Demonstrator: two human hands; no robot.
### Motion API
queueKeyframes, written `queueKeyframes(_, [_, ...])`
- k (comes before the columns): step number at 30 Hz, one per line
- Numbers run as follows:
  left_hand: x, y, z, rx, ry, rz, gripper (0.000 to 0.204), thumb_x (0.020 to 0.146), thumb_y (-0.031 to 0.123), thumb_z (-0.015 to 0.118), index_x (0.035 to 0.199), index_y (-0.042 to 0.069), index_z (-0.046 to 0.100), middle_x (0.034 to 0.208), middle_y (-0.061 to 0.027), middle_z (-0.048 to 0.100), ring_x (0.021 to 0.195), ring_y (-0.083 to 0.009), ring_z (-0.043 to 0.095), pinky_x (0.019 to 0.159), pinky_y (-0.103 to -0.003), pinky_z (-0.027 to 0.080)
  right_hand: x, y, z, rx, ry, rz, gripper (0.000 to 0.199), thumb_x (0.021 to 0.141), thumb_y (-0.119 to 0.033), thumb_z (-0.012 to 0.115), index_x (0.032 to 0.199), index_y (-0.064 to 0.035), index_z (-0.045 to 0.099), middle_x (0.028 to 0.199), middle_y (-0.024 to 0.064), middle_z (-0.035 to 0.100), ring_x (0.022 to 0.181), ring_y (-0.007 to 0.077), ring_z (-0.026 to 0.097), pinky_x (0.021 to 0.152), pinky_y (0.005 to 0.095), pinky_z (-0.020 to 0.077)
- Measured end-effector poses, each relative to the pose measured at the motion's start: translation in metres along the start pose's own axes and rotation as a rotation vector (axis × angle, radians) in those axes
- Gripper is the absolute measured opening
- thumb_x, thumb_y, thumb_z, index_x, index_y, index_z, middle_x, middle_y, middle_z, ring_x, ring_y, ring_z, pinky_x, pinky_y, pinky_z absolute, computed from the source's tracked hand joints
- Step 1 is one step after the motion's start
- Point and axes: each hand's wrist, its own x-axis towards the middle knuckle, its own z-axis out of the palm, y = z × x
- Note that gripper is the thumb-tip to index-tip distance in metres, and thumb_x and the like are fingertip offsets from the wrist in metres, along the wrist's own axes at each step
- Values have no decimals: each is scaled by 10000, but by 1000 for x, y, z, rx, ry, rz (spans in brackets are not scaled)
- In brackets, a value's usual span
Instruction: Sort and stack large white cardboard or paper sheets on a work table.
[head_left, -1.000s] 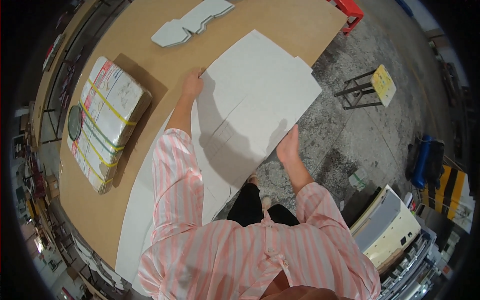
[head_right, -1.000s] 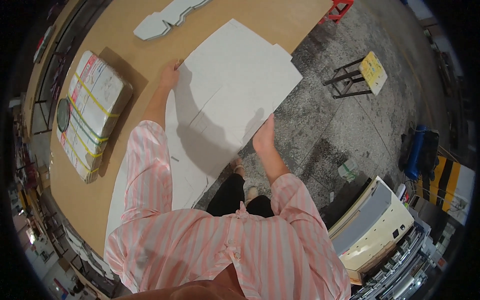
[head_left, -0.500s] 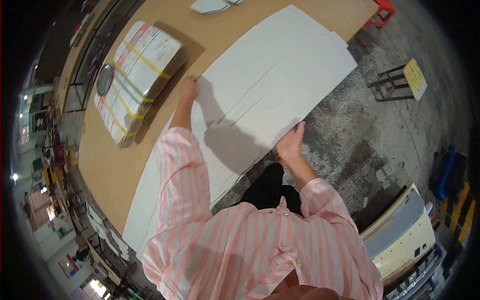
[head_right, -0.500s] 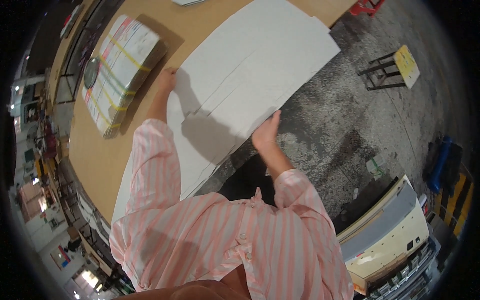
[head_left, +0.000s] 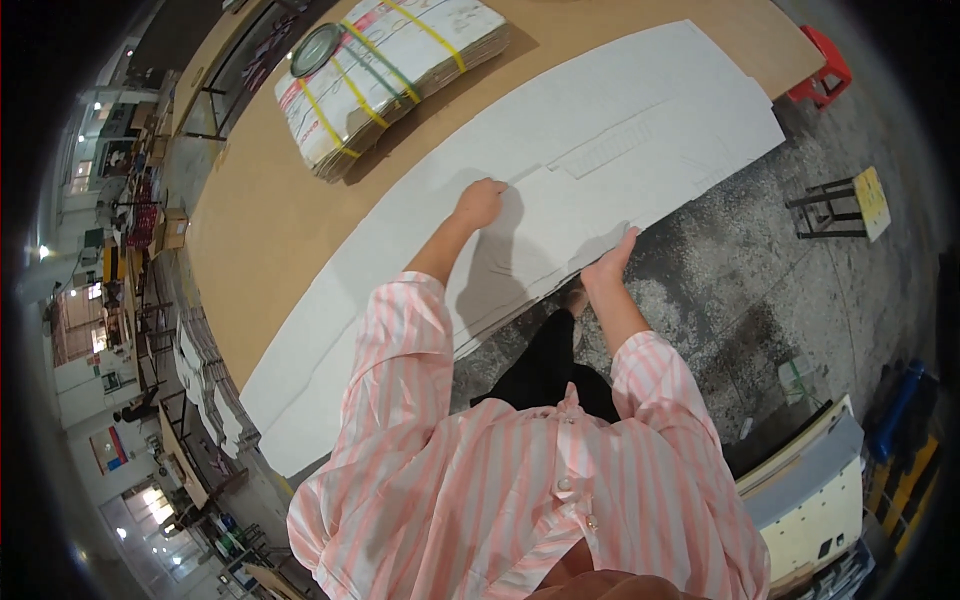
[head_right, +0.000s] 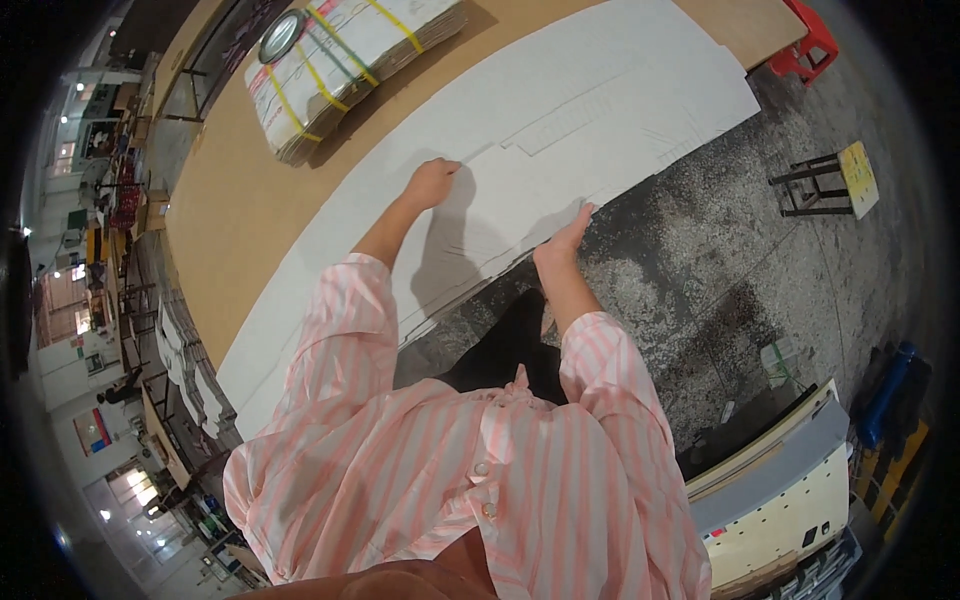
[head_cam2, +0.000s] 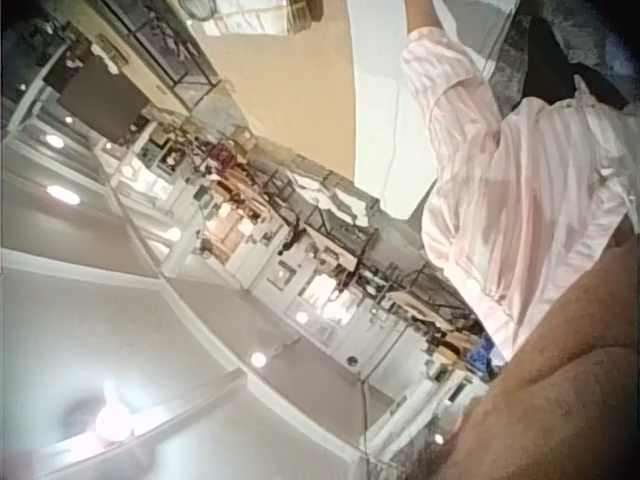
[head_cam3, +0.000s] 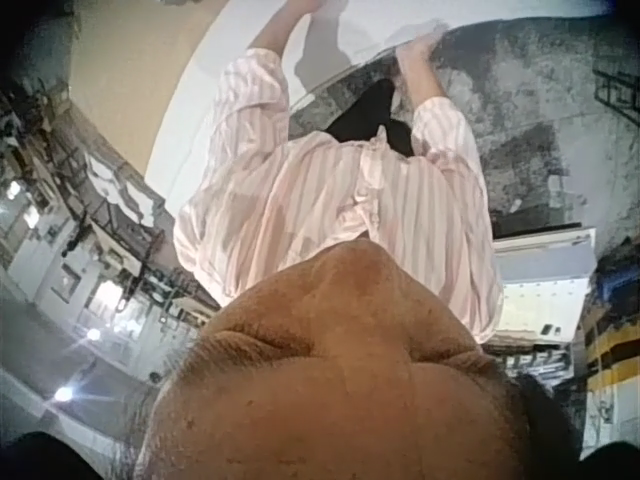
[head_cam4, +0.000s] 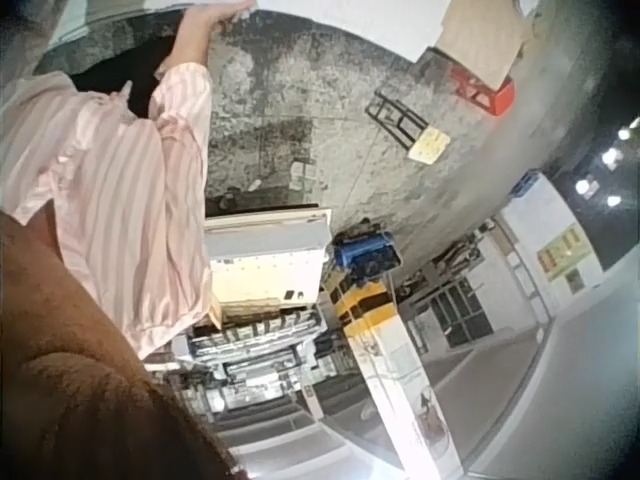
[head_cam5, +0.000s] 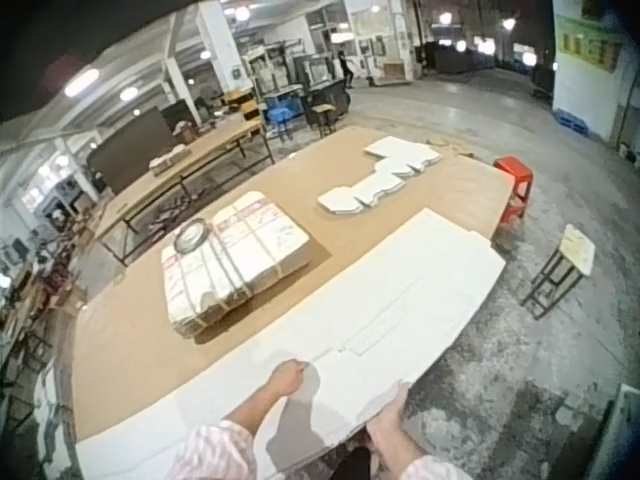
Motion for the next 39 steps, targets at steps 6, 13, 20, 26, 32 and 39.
queueKeyframes(6, [-1,18,4,53,28,-61,298,739,75,429,951,87,639,938,-180,587,897,-323,566,790,-391,449,10,2,-1,-49,76,-125,751,807,-610,384,1340,-91,280,1362,81,312,1238,268,302,1024,394,234])
queueKeyframes(13, [-27,-28,-6,-300,78,-7,277,757,90,440,958,58,627,959,-196,596,912,-340,558,792,-391,447,-18,5,-20,-72,24,-66,705,818,-611,351,1314,-112,323,1334,90,351,1219,287,326,1013,413,250])
queueKeyframes(20, [-70,-43,1,-14,36,6,264,751,63,424,917,56,630,896,-181,584,870,-340,553,788,-395,438,-55,67,-9,-81,-2,-98,789,807,-637,343,1362,-88,231,1409,84,241,1282,271,235,1052,397,170])
queueKeyframes(26, [-71,-40,2,-29,73,32,238,733,69,453,885,42,635,901,-173,585,863,-339,560,766,-403,454,-49,72,-8,-127,-16,-124,817,800,-668,286,1365,-81,219,1409,91,237,1286,285,225,1051,412,173])
queueKeyframes(32, [-94,-85,-10,-576,36,-44,324,731,66,431,989,62,627,978,-163,590,924,-331,555,806,-387,444,-61,69,-30,-140,-104,-87,842,785,-683,313,1368,-84,203,1419,83,210,1286,277,222,1051,422,166])
queueKeyframes(39, [-152,-96,-4,-164,29,-3,350,730,27,396,1004,67,609,971,-171,555,935,-333,525,815,-391,429,-86,136,-42,-96,-171,-57,853,773,-701,304,1373,-102,208,1418,66,222,1296,279,198,1053,415,148])
